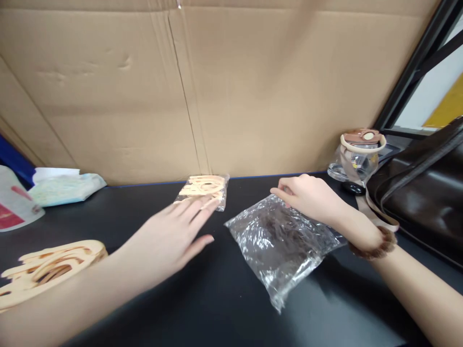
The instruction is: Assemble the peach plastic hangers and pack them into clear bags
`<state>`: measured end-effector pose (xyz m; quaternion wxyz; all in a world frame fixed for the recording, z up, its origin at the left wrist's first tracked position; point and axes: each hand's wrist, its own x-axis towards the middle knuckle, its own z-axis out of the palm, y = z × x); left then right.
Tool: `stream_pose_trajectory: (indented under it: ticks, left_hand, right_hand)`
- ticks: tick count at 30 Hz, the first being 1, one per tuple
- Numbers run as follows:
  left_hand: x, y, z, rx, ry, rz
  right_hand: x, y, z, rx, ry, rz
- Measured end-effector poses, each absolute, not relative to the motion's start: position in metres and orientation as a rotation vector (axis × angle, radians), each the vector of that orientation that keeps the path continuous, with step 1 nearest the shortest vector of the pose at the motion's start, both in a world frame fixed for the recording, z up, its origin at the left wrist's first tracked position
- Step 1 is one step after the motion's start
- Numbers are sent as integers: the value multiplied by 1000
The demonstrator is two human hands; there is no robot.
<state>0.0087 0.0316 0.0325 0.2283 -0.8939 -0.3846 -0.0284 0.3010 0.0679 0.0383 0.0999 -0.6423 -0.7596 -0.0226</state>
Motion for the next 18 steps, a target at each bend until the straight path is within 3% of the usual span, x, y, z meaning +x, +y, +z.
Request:
stream_pose_trajectory:
  ticks: [7,12,18]
  left_hand:
    - [24,-15,1,-2819,-678,-179]
    - [6,-32,-4,-2744,-837,-196]
    - [-37,-38,-3,-2650,-1064,-234]
  right_hand:
    - [313,69,22,-2093,-2289,131]
    - [302,64,29,-1976,-2335,733]
    - [282,43,35,-1293,-2549,1518]
